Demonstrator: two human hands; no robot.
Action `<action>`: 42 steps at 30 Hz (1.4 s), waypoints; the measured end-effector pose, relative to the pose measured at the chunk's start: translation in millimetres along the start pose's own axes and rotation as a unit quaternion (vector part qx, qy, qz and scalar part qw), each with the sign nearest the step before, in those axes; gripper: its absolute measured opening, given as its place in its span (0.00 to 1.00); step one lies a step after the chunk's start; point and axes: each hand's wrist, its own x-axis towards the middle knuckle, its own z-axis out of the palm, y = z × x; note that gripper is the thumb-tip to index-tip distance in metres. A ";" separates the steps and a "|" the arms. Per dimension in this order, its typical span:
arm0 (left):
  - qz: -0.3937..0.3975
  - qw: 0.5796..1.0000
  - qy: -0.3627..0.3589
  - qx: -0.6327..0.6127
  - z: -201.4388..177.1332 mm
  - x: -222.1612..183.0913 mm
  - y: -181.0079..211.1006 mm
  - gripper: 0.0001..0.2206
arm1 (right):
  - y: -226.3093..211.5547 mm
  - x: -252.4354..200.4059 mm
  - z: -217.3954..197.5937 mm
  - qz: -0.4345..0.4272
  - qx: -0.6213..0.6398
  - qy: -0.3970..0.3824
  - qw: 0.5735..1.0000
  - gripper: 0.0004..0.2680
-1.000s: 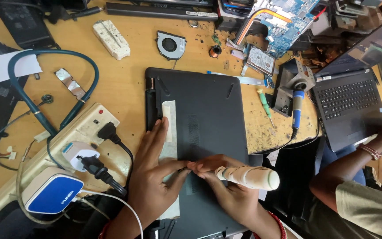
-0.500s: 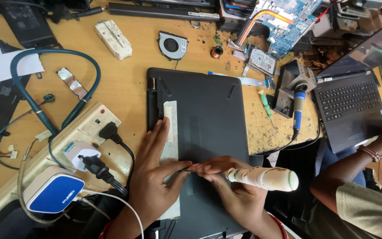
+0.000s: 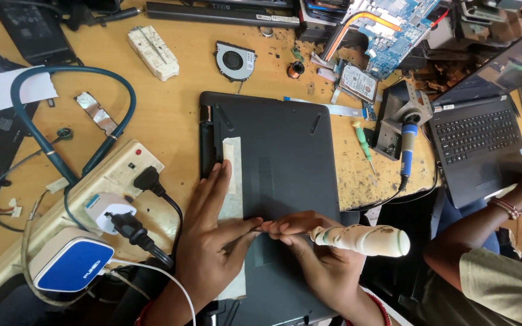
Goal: The person holds a closed laptop, turns it over, and uses a screwdriver to remove screws from the bottom case. They then pick up a hard drive and insert it into the laptop's drive bay.
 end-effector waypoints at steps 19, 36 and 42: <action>-0.001 1.000 -0.007 -0.003 -1.4 0.8 0.5 0.09 | 1.9 -2.2 -2.6 0.007 0.058 -0.030 0.998 0.02; 0.007 1.000 -0.007 0.005 -1.4 1.2 0.7 0.08 | -9.1 -4.5 4.5 -0.005 -0.059 -0.006 0.998 0.03; 0.005 1.000 -0.005 0.009 -1.7 3.1 2.7 0.07 | -6.2 -7.3 -3.1 -0.018 -0.025 0.008 0.999 0.02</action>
